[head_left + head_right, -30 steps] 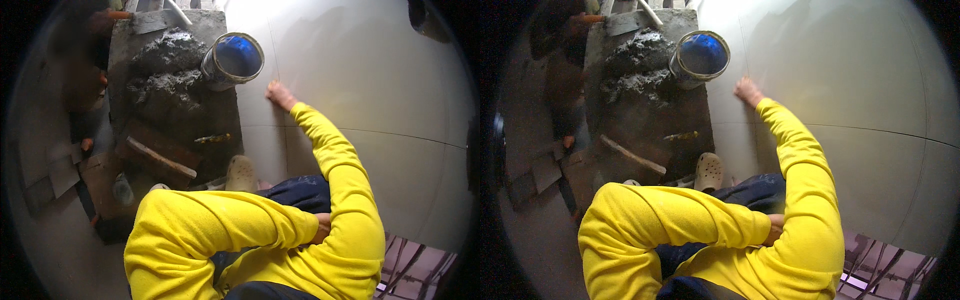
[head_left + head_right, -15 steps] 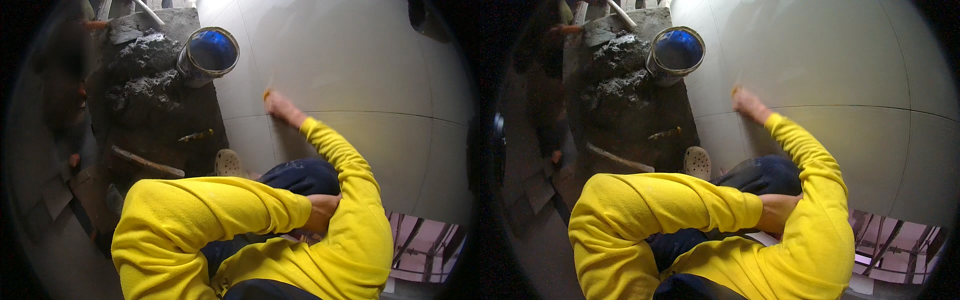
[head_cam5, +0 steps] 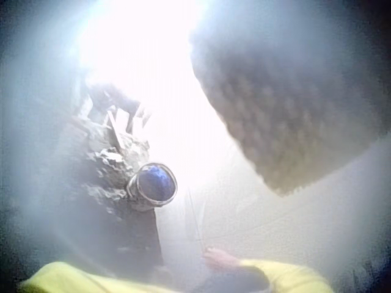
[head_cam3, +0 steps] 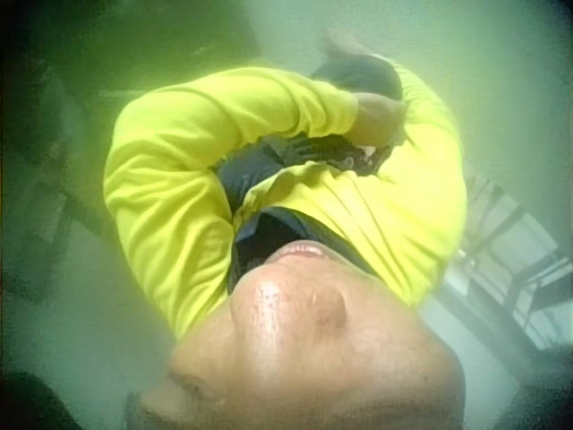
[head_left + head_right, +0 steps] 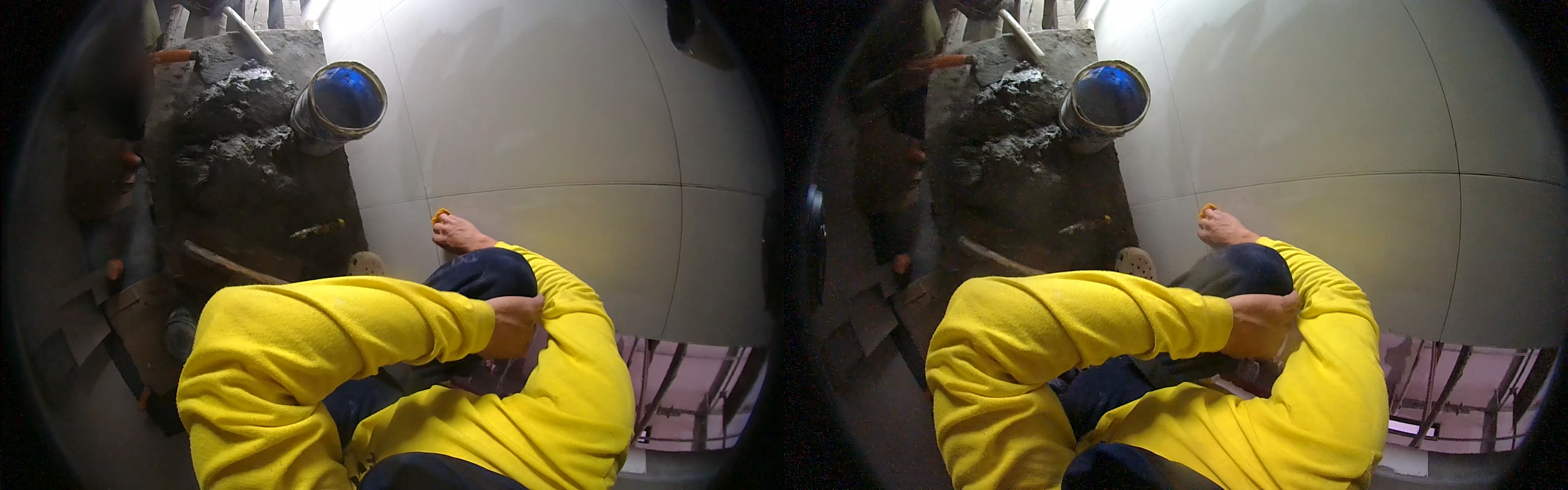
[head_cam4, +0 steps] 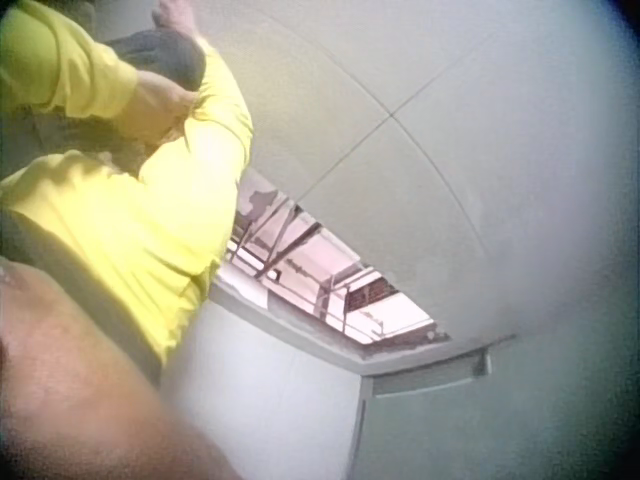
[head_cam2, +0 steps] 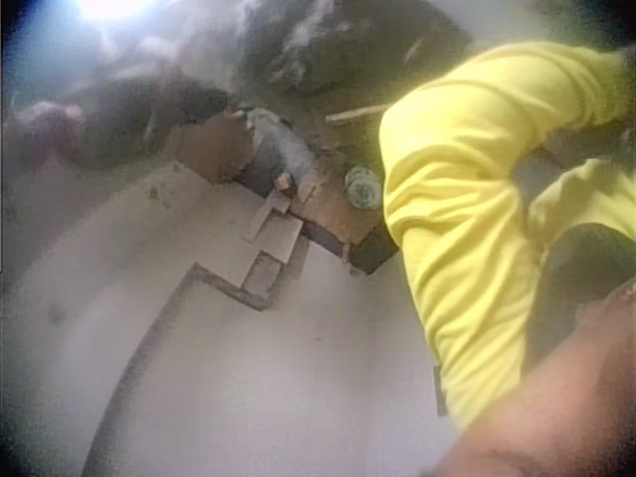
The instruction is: The person wipes a tiled wall with a sponge, then positions a large tile into an opening. They apply cement to the back of the tile using a trowel and prepare it for installation.
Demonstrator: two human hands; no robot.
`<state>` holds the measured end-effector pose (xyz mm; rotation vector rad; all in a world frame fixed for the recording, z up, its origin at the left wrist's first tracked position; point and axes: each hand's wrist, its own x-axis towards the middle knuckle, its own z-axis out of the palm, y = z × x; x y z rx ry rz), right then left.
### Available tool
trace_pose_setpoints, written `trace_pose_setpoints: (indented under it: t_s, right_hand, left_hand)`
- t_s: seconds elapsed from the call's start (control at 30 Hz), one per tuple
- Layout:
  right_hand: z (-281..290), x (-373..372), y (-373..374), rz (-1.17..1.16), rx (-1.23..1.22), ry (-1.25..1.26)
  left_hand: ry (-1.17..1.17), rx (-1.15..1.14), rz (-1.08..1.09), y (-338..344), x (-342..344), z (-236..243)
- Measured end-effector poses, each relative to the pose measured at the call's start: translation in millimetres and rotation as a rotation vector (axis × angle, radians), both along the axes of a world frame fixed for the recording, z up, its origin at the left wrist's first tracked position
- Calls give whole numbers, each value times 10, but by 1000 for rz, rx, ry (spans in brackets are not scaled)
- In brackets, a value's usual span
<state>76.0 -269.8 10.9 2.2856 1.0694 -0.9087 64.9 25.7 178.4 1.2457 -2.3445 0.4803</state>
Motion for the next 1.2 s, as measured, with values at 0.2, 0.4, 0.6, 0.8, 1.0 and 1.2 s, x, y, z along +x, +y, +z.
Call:
trace_pose_setpoints:
  t_s: [0.2, 0.4, 0.6, 0.8, 1.0, 1.2]
  right_hand:
    - [660, 1322, 116, 177, -47, -787]
    - [-614, 853, -14, 301, -13, -317]
    - [750, 2077, -376, 209, -184, -1081]
    - [3053, 2703, 88, 244, -272, -1418]
    - [980, 1740, -48, 329, -40, -768]
    - [1513, 2243, 132, 434, -355, -1081]
  left_hand:
    - [78, -160, -71, -203, -327, -88]
    - [537, -375, -74, -552, -418, -331]
    - [-27, 10, -4, -192, -124, 86]
    - [205, -332, -18, -339, -115, -119]
    - [-44, 19, 52, -260, -93, -74]
    - [-15, -59, 18, -263, -191, -144]
